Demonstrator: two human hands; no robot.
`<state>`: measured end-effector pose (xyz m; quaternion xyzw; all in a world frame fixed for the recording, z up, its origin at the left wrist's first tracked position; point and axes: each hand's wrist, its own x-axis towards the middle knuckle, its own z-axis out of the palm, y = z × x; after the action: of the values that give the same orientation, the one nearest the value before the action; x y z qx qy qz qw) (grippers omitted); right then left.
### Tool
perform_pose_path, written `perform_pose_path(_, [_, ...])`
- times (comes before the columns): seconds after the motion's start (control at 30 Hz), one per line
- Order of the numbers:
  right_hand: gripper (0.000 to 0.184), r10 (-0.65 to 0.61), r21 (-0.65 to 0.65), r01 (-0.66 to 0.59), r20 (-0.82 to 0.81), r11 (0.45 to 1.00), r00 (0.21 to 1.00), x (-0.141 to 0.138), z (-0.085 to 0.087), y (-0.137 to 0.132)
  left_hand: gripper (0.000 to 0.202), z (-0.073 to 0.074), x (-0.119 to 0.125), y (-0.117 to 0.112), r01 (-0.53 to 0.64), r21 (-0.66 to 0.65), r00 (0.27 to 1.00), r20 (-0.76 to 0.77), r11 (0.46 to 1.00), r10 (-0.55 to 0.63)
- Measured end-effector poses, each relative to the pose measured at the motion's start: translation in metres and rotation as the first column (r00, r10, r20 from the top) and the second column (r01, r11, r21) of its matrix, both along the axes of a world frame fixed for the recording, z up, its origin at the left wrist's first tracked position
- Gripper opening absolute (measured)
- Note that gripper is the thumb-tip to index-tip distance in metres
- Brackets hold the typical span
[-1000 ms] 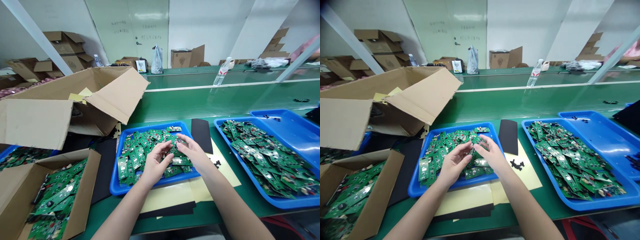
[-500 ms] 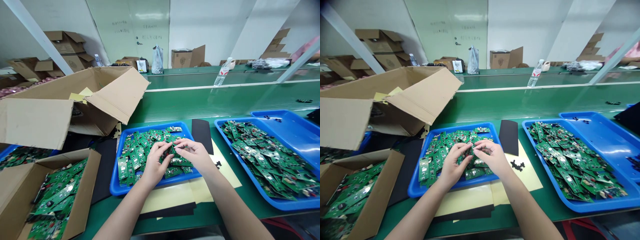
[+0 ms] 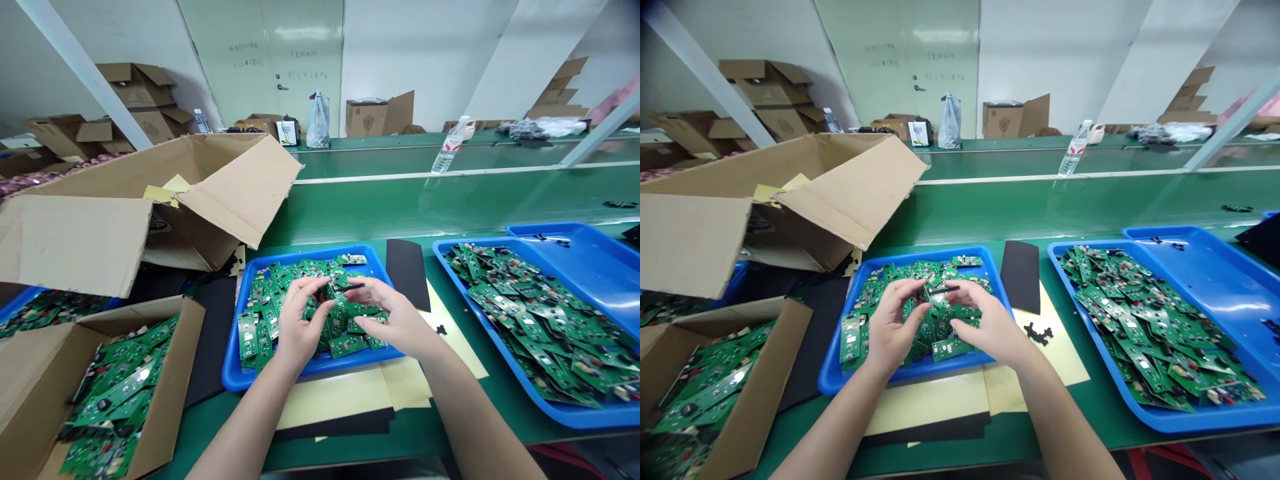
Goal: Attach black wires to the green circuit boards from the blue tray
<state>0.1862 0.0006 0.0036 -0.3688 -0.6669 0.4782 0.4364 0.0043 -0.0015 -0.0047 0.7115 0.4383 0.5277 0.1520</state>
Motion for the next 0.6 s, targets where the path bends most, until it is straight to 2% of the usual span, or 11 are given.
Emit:
perform_pose_path(0.07, [0.043, 0.053, -0.121, -0.075, -0.180, 0.990, 0.982, 0.003, -0.001, 0.003, 0.032, 0.002, -0.001, -0.001, -0.016, 0.091, 1.000, -0.017, 0.996, 0.017])
perform_pose_path(0.17, [0.041, 0.002, -0.315, -0.150, -0.427, 0.937, 0.904, 0.005, -0.002, 0.008, 0.037, 0.004, 0.000, -0.003, 0.029, 0.244, 0.994, -0.113, 0.969, -0.001])
perform_pose_path(0.23, [0.047, -0.030, -0.418, -0.193, -0.471, 0.887, 0.882, 0.003, 0.000, 0.008, 0.037, 0.004, 0.002, -0.004, 0.073, 0.328, 0.984, -0.178, 0.942, -0.014])
perform_pose_path(0.27, [0.048, -0.006, -0.448, -0.233, -0.470, 0.863, 0.883, 0.001, 0.002, 0.006, 0.037, 0.004, 0.003, -0.005, 0.089, 0.357, 0.980, -0.197, 0.930, -0.018])
perform_pose_path(0.33, [0.050, 0.080, -0.460, -0.314, -0.459, 0.831, 0.885, -0.002, 0.005, 0.002, 0.037, 0.004, 0.003, -0.005, 0.100, 0.392, 0.978, -0.208, 0.914, -0.018])
perform_pose_path(0.4, [0.050, 0.136, -0.440, -0.353, -0.451, 0.826, 0.882, -0.005, 0.008, -0.003, 0.037, 0.004, 0.003, -0.005, 0.089, 0.404, 0.979, -0.205, 0.911, -0.005])
perform_pose_path(0.6, [0.038, 0.153, -0.395, -0.377, -0.493, 0.838, 0.856, -0.009, 0.008, -0.008, 0.037, 0.005, 0.002, -0.005, 0.064, 0.388, 0.983, -0.185, 0.919, 0.009])
